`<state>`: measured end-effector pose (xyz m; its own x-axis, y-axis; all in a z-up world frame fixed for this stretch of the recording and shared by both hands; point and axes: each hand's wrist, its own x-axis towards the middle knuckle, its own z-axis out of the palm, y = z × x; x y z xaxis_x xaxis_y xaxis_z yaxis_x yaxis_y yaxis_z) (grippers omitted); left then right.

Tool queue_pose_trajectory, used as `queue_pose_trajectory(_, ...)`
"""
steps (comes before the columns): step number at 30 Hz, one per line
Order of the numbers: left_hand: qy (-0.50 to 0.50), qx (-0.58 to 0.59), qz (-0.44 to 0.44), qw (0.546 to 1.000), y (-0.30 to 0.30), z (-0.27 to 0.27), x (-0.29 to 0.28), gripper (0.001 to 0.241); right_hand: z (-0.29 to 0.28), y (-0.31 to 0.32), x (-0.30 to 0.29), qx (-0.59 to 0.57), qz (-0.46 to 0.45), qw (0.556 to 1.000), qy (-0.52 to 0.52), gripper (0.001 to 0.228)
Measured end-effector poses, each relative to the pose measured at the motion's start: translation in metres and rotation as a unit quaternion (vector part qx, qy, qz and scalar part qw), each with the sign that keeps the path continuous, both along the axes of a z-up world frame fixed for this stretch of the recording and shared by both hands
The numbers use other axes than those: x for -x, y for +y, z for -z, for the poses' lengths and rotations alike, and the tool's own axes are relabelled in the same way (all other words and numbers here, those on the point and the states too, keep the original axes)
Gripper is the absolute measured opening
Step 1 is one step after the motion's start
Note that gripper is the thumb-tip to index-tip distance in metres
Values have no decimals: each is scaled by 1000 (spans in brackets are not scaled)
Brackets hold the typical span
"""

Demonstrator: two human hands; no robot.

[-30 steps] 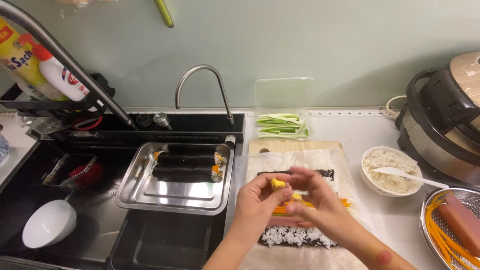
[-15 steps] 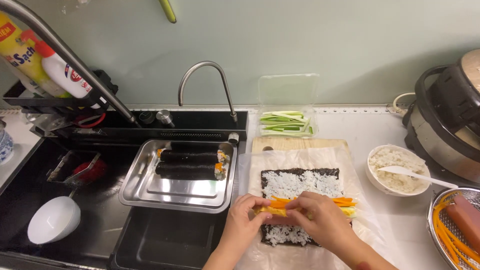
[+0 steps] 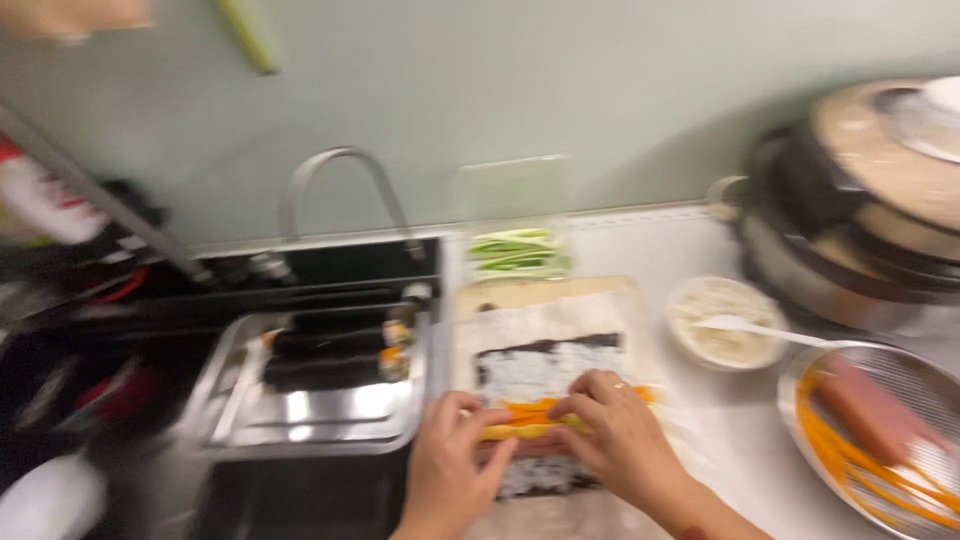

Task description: Rolling a kimbap with rice, seaweed, ham, cucumber, and carrots on a kitchen counter.

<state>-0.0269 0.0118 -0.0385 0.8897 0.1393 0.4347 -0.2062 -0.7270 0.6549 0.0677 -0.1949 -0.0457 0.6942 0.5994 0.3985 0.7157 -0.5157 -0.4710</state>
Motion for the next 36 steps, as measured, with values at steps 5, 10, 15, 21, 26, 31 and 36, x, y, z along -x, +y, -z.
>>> queue_pose_trajectory(5,-66,16,93,993,-78,-15,-33,23,-45,-102,4,-48,123,991,-14,17)
queue_pose_trajectory(10,-24,47,254,966,-217,-30,-63,17,-26,-313,17,-98,330,936,-71,21)
queue_pose_trajectory(15,-89,89,454,882,-340,-23,-68,15,25,-499,80,102,544,827,99,33)
queue_pose_trajectory(21,-8,40,517,855,-424,10,-69,11,22,-493,94,184,488,846,108,50)
queue_pose_trajectory(26,30,9,534,845,-447,25,-71,14,14,-490,92,209,498,830,139,37)
queue_pose_trajectory(31,61,-15,533,844,-451,19,-73,16,35,-540,96,101,471,850,214,31)
queue_pose_trajectory(36,120,22,505,855,-454,5,-72,24,18,-570,99,-176,401,825,357,26)
